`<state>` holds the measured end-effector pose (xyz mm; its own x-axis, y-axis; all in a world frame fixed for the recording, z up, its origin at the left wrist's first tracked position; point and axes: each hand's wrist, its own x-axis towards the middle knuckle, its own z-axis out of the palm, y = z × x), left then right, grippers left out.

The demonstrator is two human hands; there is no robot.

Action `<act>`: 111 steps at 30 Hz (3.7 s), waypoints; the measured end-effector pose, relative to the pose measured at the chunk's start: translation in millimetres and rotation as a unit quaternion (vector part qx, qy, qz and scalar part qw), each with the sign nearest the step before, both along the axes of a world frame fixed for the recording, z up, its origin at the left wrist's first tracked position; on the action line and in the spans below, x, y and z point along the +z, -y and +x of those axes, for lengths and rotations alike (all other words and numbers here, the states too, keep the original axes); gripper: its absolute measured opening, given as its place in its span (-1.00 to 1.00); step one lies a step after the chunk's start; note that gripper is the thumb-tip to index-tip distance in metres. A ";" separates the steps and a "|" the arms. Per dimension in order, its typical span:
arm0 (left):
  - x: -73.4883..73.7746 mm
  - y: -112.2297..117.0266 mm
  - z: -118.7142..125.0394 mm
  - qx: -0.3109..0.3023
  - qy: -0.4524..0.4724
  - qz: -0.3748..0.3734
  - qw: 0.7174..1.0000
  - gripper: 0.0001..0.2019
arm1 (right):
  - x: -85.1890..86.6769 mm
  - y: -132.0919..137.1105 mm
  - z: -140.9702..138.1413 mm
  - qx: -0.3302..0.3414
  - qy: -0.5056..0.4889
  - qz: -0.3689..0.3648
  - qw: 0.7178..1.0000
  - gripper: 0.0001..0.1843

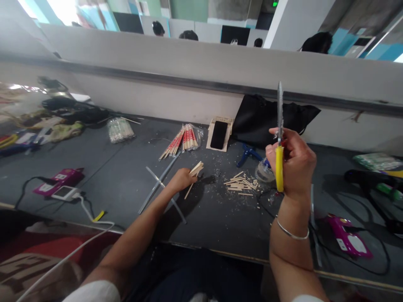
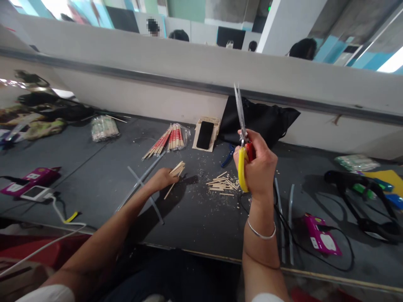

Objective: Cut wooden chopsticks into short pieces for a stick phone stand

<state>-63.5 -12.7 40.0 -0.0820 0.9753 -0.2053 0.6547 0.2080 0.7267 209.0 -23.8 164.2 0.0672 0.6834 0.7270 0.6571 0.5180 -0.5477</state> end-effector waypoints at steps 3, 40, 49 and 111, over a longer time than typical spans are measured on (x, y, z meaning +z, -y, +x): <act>9.6 -9.4 6.5 0.049 0.179 0.075 0.980 -0.86 | -1.0 -1.7 -0.6 0.018 -0.004 -0.016 1.000 -0.69; 48.2 -32.0 58.2 -0.045 0.476 0.338 0.811 -0.71 | -53.5 -36.5 -73.9 0.320 -0.250 -0.367 0.837 -0.48; 26.2 -54.0 42.5 0.022 0.283 0.423 0.860 -0.80 | -56.0 -42.2 -66.6 0.327 -0.350 -0.428 0.767 -0.53; -26.2 -81.1 37.0 0.030 0.442 0.215 0.870 -0.54 | -51.9 -52.2 -61.2 0.290 -0.467 -0.491 0.676 -0.61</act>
